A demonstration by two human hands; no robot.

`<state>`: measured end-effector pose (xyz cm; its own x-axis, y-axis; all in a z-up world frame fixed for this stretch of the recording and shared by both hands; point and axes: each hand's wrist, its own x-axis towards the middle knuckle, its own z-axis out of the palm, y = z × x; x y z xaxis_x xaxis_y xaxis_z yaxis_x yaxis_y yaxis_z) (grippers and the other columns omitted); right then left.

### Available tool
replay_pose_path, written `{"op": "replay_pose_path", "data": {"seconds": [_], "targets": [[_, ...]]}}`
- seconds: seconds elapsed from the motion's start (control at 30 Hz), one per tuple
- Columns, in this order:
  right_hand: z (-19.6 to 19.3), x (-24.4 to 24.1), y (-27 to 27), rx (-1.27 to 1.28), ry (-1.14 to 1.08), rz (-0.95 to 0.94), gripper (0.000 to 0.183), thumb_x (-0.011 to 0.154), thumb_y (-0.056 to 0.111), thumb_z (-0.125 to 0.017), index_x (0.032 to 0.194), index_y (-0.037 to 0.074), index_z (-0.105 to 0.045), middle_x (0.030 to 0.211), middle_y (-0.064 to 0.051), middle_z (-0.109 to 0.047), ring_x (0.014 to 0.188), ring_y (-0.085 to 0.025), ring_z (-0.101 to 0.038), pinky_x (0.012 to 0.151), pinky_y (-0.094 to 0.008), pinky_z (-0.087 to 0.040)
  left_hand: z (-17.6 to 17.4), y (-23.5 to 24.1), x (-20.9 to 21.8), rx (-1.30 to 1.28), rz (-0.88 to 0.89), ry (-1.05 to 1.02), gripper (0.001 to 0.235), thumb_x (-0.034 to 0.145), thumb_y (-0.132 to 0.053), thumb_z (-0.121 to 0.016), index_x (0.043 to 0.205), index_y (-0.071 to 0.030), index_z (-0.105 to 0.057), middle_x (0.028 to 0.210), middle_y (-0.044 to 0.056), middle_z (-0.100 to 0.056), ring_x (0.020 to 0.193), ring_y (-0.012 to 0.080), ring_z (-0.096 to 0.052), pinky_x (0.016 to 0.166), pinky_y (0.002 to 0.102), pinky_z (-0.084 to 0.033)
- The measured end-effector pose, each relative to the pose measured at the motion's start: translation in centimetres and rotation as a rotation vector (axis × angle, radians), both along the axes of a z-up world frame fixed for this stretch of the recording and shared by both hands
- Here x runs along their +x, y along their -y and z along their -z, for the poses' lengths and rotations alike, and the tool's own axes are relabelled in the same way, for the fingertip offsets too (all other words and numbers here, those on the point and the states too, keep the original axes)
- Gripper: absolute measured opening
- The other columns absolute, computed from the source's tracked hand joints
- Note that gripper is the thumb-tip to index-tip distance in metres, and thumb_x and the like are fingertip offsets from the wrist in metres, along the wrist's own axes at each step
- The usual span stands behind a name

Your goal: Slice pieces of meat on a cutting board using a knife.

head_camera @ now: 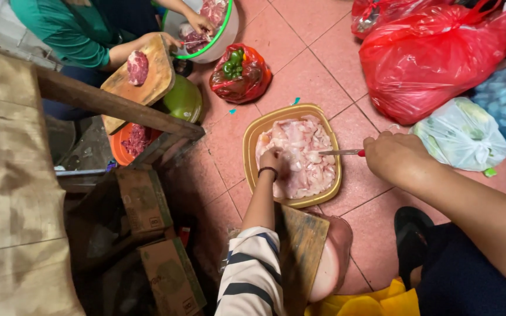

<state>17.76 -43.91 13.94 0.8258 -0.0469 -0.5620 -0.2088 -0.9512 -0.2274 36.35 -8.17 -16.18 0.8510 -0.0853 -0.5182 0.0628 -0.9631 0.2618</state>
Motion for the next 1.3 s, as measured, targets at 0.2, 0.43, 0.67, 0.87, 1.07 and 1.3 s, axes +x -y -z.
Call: {"op": "replay_pose_path", "data": {"seconds": [0.2, 0.43, 0.67, 0.87, 1.07, 1.3], "targets": [[-1.1, 0.2, 0.4, 0.041, -0.065, 0.026, 0.049, 0.101, 0.011, -0.025, 0.115, 0.003, -0.071, 0.100, -0.025, -0.073, 0.102, -0.045, -0.074, 0.086, -0.057, -0.056, 8.6, -2.2, 0.4, 0.266, 0.137, -0.184, 0.055, 0.094, -0.042, -0.062, 0.146, -0.033, -0.045, 0.142, 0.001, -0.059, 0.142, 0.0199, -0.047, 0.111, 0.056, -0.040], [-0.8, 0.3, 0.2, 0.041, -0.049, 0.018, 0.048, 0.101, 0.010, -0.025, 0.114, 0.002, -0.071, 0.098, -0.025, -0.073, 0.100, -0.044, -0.074, 0.085, -0.057, -0.056, -4.4, 2.3, -4.0, 0.357, 0.424, -0.510, 0.068, 0.085, -0.046, -0.064, 0.142, -0.010, -0.058, 0.141, 0.018, -0.063, 0.137, 0.0337, -0.055, 0.115, 0.044, -0.047], [-1.7, -0.1, -0.4, 0.081, -0.045, 0.005, 0.049, 0.101, 0.009, -0.024, 0.116, 0.002, -0.070, 0.100, -0.026, -0.073, 0.101, -0.045, -0.074, 0.085, -0.058, -0.056, -7.0, 1.1, -2.1, 0.346, 0.378, -0.350, 0.068, 0.082, -0.038, -0.073, 0.144, -0.019, -0.052, 0.134, 0.023, -0.064, 0.131, 0.0392, -0.059, 0.109, 0.048, -0.049], [-1.8, -0.7, -1.5, 0.079, 0.007, -0.012, 0.049, 0.101, 0.007, -0.023, 0.119, 0.002, -0.068, 0.102, -0.026, -0.072, 0.100, -0.046, -0.074, 0.085, -0.058, -0.056, -11.8, -2.9, -2.1, 0.144, 0.269, -0.268, 0.065, 0.100, -0.035, -0.051, 0.155, -0.003, -0.035, 0.141, 0.029, -0.057, 0.136, 0.0398, -0.053, 0.118, 0.048, -0.043], [-2.6, -0.9, -3.4, 0.254, -0.026, 0.002, 0.049, 0.101, 0.013, -0.023, 0.121, 0.001, -0.065, 0.104, -0.029, -0.073, 0.104, -0.047, -0.073, 0.088, -0.061, -0.055, -9.2, -6.9, -1.6, -0.256, -0.055, -0.092, 0.051, 0.095, -0.038, -0.069, 0.139, -0.014, -0.058, 0.124, 0.016, -0.071, 0.123, 0.0342, -0.064, 0.105, 0.049, -0.052], [-3.1, -4.3, -6.9, 0.769, -0.097, 0.057, 0.033, 0.092, 0.007, -0.042, 0.120, -0.005, -0.055, 0.099, -0.034, -0.072, 0.104, -0.049, -0.071, 0.089, -0.058, -0.056, -4.3, -8.6, -0.2, -0.993, -0.962, -0.297, 0.039, 0.103, -0.029, -0.062, 0.139, -0.031, -0.049, 0.109, 0.013, -0.068, 0.087, 0.0333, -0.075, 0.086, 0.053, -0.061]]}}
